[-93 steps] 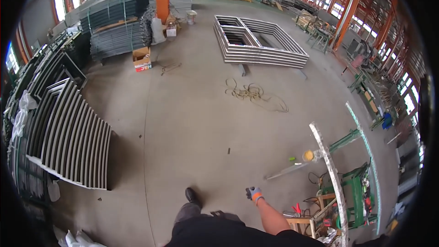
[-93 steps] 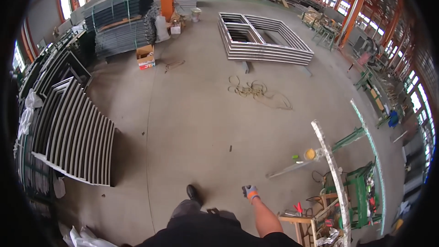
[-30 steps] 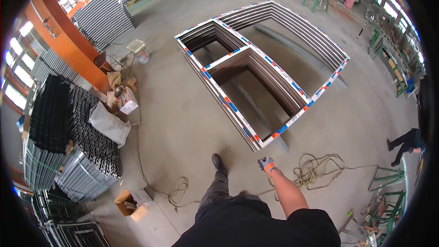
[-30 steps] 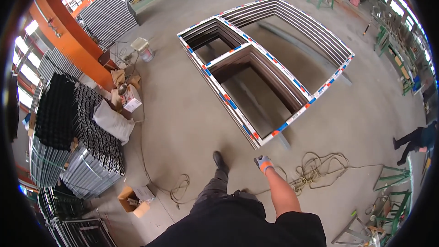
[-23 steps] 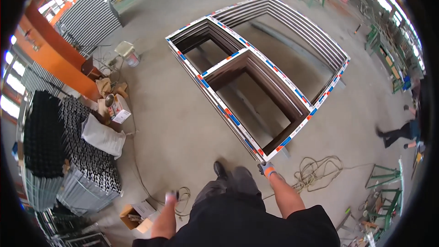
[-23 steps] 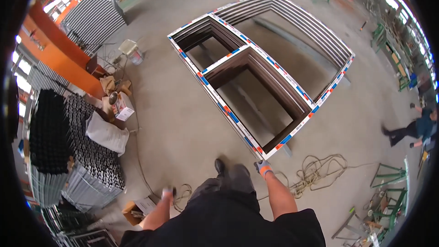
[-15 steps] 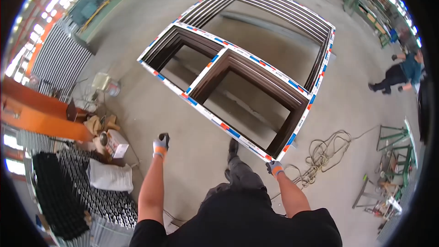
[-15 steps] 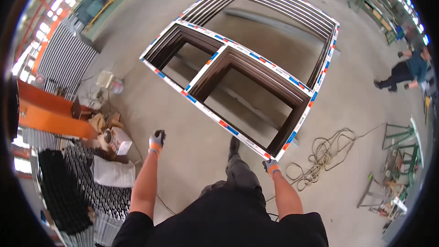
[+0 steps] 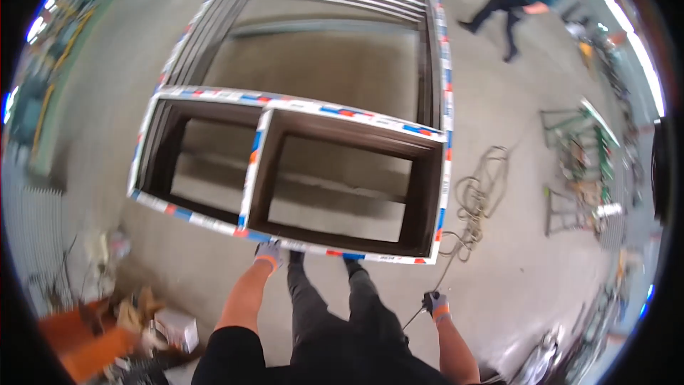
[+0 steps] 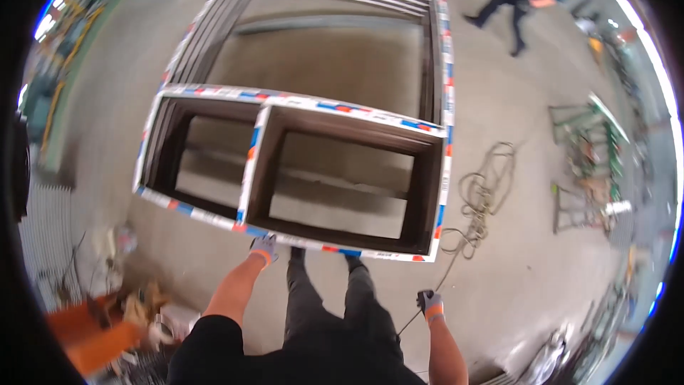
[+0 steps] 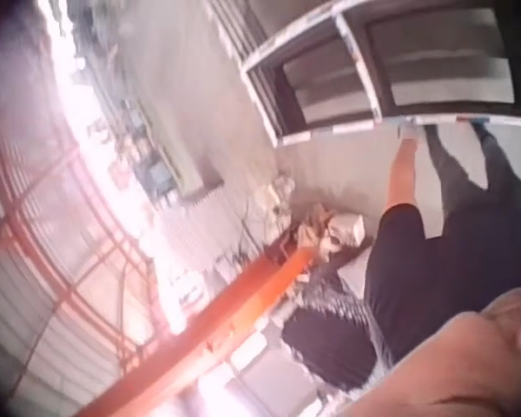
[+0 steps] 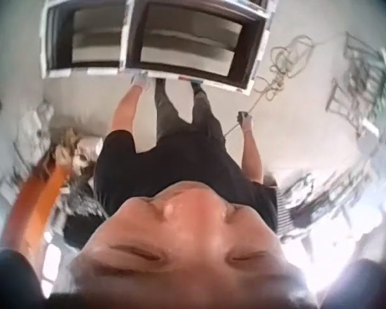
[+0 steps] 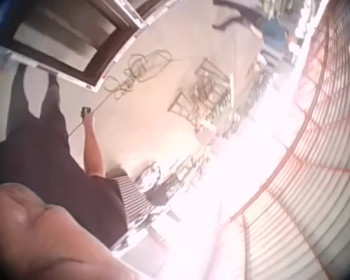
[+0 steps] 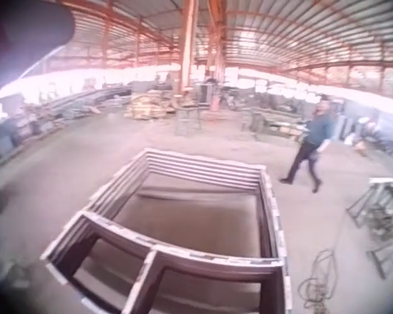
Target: Assembling aluminum window frames using a sealant gun and a power drill.
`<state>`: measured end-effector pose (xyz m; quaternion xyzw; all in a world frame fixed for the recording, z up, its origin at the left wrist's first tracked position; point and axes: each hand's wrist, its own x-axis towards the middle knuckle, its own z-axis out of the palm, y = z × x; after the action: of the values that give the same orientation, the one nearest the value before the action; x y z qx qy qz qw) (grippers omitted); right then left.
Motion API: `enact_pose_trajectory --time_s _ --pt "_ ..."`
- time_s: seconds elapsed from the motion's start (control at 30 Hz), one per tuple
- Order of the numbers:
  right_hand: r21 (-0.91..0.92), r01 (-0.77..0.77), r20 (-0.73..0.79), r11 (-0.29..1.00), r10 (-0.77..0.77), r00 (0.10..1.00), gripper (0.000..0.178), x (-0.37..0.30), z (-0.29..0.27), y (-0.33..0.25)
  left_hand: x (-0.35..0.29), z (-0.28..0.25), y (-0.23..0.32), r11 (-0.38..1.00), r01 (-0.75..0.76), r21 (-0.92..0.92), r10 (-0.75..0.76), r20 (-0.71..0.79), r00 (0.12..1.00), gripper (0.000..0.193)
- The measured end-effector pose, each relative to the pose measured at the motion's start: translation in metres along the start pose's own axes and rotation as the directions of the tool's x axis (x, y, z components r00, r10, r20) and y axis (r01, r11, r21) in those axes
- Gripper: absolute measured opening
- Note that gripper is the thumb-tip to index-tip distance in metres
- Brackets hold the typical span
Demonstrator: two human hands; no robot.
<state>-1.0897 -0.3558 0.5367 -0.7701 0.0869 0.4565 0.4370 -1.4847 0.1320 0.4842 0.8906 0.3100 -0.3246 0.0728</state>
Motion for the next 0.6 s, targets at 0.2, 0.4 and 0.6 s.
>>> enact_pose_trajectory --time_s 0.2,0.4,0.6 --pt "0.058 -0.282 -0.219 0.958 0.287 0.932 0.025 -0.162 -0.047 0.107 0.106 -0.006 -0.013 0.972 -0.199 0.124 0.188 0.092 0.978 0.086" --pt "-0.004 -0.489 -0.22 0.872 0.476 0.851 0.022 -0.228 0.04 0.083 0.125 0.027 -0.041 0.92 -0.382 0.085 0.336 0.33 0.882 0.079" --pt "0.022 -0.307 -0.202 0.951 0.305 0.931 0.024 -0.209 0.101 0.072 0.155 0.041 -0.061 0.861 -0.47 0.196 0.311 0.528 0.79 0.09"
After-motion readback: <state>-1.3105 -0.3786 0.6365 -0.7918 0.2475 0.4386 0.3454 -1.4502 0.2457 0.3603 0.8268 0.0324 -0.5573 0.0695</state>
